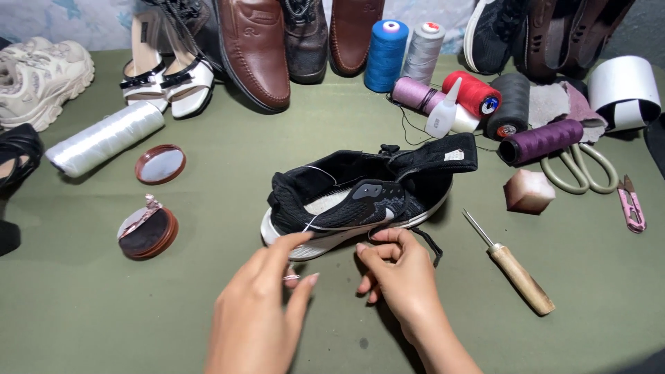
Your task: Hand-stitching the sole of a black sneaker using a repair awl and white thread at a workbench.
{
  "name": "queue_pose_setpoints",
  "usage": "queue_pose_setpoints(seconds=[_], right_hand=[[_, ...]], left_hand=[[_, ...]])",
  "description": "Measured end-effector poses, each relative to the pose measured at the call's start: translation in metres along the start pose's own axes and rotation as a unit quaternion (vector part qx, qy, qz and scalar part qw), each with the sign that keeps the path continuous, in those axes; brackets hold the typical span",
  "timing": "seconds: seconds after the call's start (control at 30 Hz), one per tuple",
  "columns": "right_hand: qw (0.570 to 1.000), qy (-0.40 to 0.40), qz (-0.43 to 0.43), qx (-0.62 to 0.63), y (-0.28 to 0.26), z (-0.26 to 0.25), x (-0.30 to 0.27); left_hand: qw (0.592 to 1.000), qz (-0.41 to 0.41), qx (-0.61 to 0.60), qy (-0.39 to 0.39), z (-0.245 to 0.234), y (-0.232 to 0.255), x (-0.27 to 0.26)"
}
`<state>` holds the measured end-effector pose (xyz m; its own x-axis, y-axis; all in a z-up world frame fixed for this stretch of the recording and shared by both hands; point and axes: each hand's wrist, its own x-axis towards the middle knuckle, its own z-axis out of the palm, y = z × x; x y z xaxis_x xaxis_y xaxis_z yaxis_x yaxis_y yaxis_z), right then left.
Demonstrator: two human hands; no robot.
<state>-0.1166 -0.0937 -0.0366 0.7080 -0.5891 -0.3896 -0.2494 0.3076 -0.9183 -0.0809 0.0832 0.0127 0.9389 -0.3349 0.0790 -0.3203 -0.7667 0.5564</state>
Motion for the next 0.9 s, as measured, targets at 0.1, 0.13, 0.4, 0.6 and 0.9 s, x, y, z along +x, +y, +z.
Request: queue_pose_setpoints(seconds=[0.1,0.13,0.4,0.6,0.9], right_hand=[[0.997,-0.004,-0.016,-0.080,-0.001,0.000,-0.003],[0.995,-0.021,-0.011,-0.093,-0.001,-0.003,-0.003],[0.973,0.132,-0.055,-0.183,-0.013,-0.016,0.011],[0.995,0.063,-0.072,0.013,-0.010,-0.029,0.026],[0.984,-0.042,-0.116,-0.132,-0.100,-0.118,-0.001]], left_hand=[[0.995,0.094,0.018,0.016,-0.007,0.013,0.006],[0.992,0.120,0.030,0.015,-0.009,0.018,0.008],[0.982,0.149,0.098,0.057,0.024,0.019,0.040],[0.967,0.184,0.116,0.129,0.029,0.009,0.064],[0.995,-0.071,0.012,-0.072,-0.055,0.038,0.067]])
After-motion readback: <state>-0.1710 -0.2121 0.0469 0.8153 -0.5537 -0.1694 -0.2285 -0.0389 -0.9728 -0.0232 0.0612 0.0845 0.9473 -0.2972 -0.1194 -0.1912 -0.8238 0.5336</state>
